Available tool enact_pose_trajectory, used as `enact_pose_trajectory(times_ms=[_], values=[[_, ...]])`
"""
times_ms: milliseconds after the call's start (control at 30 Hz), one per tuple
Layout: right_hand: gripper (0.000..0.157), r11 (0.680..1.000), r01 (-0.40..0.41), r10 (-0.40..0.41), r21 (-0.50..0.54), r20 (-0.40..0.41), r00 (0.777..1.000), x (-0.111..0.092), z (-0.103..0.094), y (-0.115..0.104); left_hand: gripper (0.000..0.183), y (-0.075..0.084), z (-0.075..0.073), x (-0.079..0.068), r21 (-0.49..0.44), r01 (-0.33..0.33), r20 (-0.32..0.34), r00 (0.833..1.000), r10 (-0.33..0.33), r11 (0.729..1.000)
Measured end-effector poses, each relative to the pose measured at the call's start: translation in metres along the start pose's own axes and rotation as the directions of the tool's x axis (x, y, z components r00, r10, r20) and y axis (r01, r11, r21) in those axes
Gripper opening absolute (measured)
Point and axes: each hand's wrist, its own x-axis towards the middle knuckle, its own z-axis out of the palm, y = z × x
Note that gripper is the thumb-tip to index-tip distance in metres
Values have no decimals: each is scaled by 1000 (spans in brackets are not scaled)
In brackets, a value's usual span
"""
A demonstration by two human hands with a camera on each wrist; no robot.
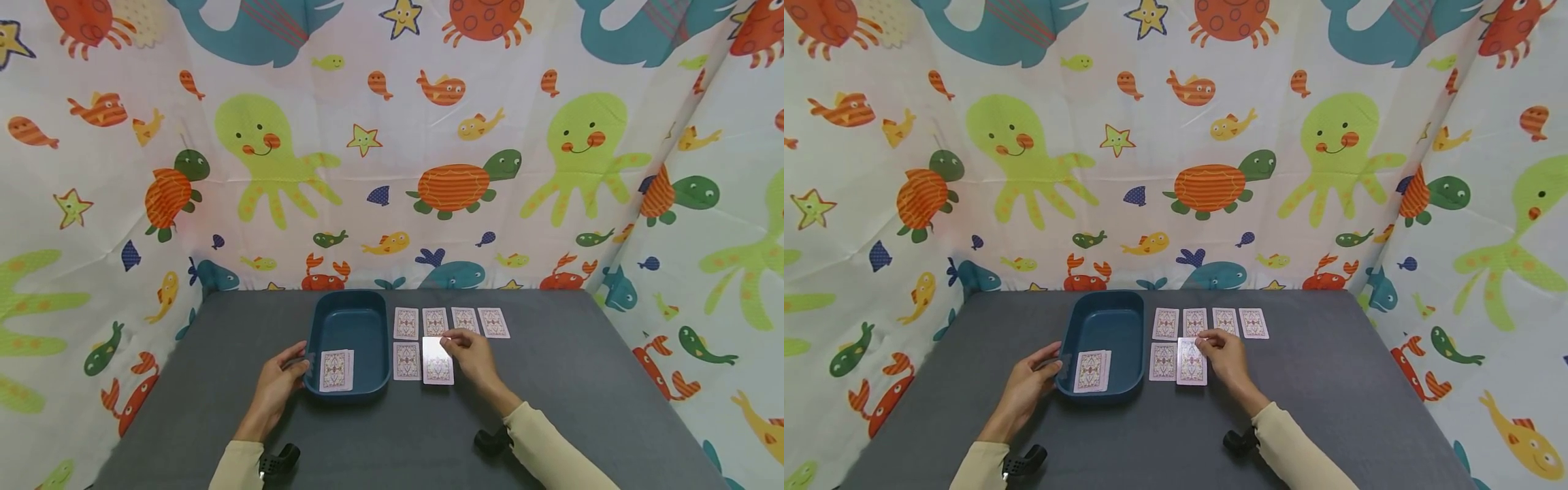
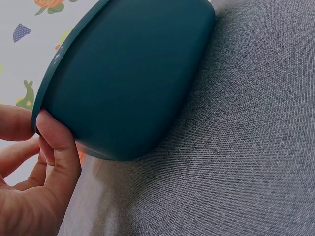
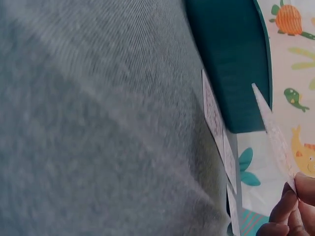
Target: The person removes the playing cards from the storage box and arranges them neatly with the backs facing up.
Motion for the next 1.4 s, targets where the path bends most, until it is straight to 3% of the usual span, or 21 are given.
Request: enact_pose_trajectory(times_ms=[500,967,1400], values=[[18,996,-36,36,-84,-9,999,13,-5,9,46,0,1,1,0,-3,-2,1000,3,1000],[11,988,-58,64,-146,35,997,27,-6,16,46,0,1,1,-1,-2,-4,1000,2,1000],[11,961,9,15,-275,88,996,36,-5,21,46,0,1,1,3,-1,-8,1000,1,1000]])
